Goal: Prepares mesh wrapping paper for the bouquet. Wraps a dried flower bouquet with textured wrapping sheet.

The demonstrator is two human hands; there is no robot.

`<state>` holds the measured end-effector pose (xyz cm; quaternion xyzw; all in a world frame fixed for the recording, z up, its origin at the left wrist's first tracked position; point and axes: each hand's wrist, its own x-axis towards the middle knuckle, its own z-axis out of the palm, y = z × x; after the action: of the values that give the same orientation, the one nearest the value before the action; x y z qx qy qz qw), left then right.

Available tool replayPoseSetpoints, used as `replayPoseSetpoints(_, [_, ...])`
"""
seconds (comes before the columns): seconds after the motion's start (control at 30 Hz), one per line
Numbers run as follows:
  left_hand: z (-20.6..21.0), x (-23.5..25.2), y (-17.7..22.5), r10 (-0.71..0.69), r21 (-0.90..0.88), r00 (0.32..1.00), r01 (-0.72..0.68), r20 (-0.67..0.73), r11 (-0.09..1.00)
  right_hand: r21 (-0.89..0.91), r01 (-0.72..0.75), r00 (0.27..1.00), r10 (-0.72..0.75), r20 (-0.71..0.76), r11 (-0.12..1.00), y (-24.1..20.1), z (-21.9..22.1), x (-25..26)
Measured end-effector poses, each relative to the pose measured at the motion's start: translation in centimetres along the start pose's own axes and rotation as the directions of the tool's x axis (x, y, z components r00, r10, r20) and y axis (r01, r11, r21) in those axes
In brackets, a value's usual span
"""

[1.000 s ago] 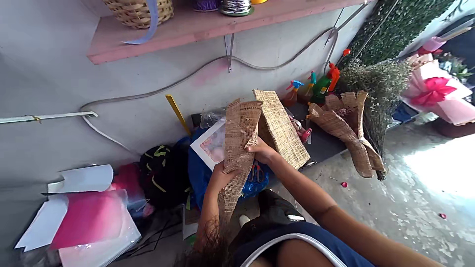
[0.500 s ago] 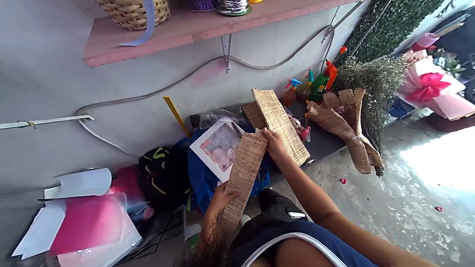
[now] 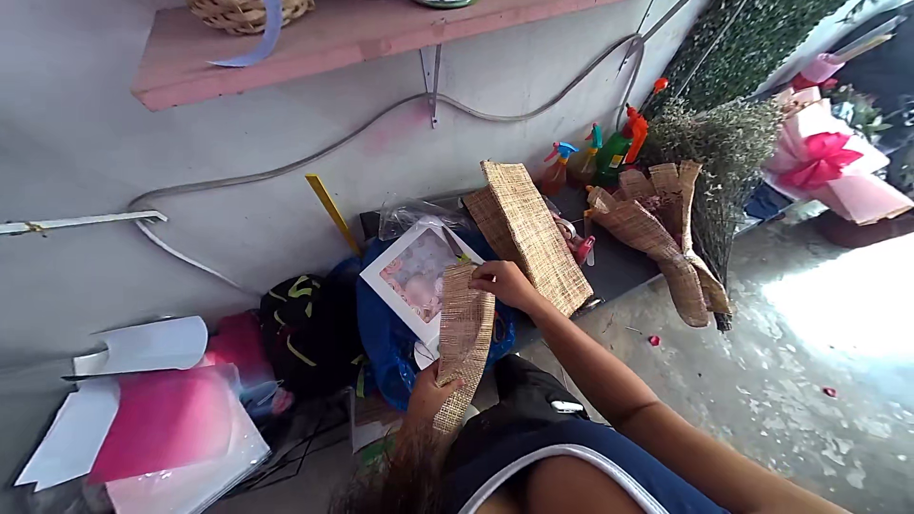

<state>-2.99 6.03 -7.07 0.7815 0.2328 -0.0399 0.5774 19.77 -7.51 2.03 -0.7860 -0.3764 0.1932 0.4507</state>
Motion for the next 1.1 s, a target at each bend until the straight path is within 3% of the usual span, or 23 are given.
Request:
replayPoseSetpoints(0.07, [0.5, -0.1, -0.4, 0.010, 0.023, 0.999, -0.011, 0.045, 1.000, -0.089, 0.106, 0.983, -0.117, -0.141, 0.990, 0.5, 0.8, 0.2])
replayPoseSetpoints(0.17, [0.2, -0.5, 0.2, -0.024, 0.061, 0.994, 0.018, 0.103, 0.998, -0.212, 0.125, 0.928, -0.190, -0.321, 0.969, 2.5, 1.5, 1.2])
replayPoseSetpoints(0.27, [-0.9, -0.6, 1.5, -0.052, 0.148, 0.986, 0.028, 0.159, 0.989, -0.144, -0.008, 0.939, -0.042, -0.340, 0.990, 3.8, 1.8, 1.7])
replayPoseSetpoints(0.33, [-1.9, -0.4, 0.9, -0.041, 0.242, 0.976, -0.012, 0.215, 0.970, -0.098, -0.140, 0.972, 0.118, -0.203, 0.985, 5.0, 1.3, 2.2])
replayPoseSetpoints(0.4, [-2.9, -0.3, 0.3, -0.046, 0.313, 0.966, -0.038, 0.256, 0.949, -0.152, -0.172, 0.981, 0.156, -0.112, 0.973, 5.3, 0.8, 2.5])
replayPoseSetpoints(0.47, [-3.9, -0.3, 0.7, -0.088, 0.425, 0.952, -0.048, 0.294, 0.904, -0.319, 0.025, 0.999, -0.035, -0.024, 0.947, 4.1, 0.7, 2.2])
replayPoseSetpoints(0.5, [-4.4, -0.1, 1.3, -0.129, 0.509, 0.936, -0.060, 0.327, 0.859, -0.410, 0.170, 0.985, -0.146, 0.090, 0.896, 3.0, 0.6, 1.9])
replayPoseSetpoints(0.53, [-4.8, 0.0, 2.0, -0.162, 0.578, 0.920, -0.081, 0.356, 0.812, -0.466, 0.316, 0.944, -0.224, 0.243, 0.826, 1.8, 0.5, 1.5])
replayPoseSetpoints(0.6, [-5.4, 0.5, 3.2, -0.154, 0.632, 0.908, -0.143, 0.390, 0.762, -0.430, 0.521, 0.798, -0.241, 0.553, 0.737, -0.3, 0.8, 0.5])
replayPoseSetpoints(0.7, [-6.0, 1.3, 4.5, -0.133, 0.643, 0.907, -0.174, 0.400, 0.746, -0.300, 0.579, 0.586, -0.131, 0.800, 0.758, -1.5, 2.8, -1.5])
replayPoseSetpoints(0.73, [-6.1, 1.6, 4.8, -0.135, 0.659, 0.904, -0.188, 0.406, 0.728, -0.307, 0.575, 0.569, -0.101, 0.816, 0.758, -1.6, 3.4, -1.8])
replayPoseSetpoints(0.87, [-6.0, 2.4, 5.6, -0.204, 0.733, 0.904, -0.156, 0.377, 0.662, -0.419, 0.540, 0.651, -0.046, 0.758, 0.730, -0.6, 4.5, -1.6])
replayPoseSetpoints(0.97, [-5.6, 2.5, 5.6, -0.262, 0.764, 0.899, -0.114, 0.352, 0.635, -0.463, 0.539, 0.669, -0.024, 0.743, 0.703, 0.3, 5.0, -1.6])
replayPoseSetpoints(1.1, [-5.0, 2.6, 5.3, -0.267, 0.757, 0.888, -0.125, 0.373, 0.641, -0.436, 0.454, 0.667, 0.028, 0.745, 0.777, 1.4, 3.8, -0.3])
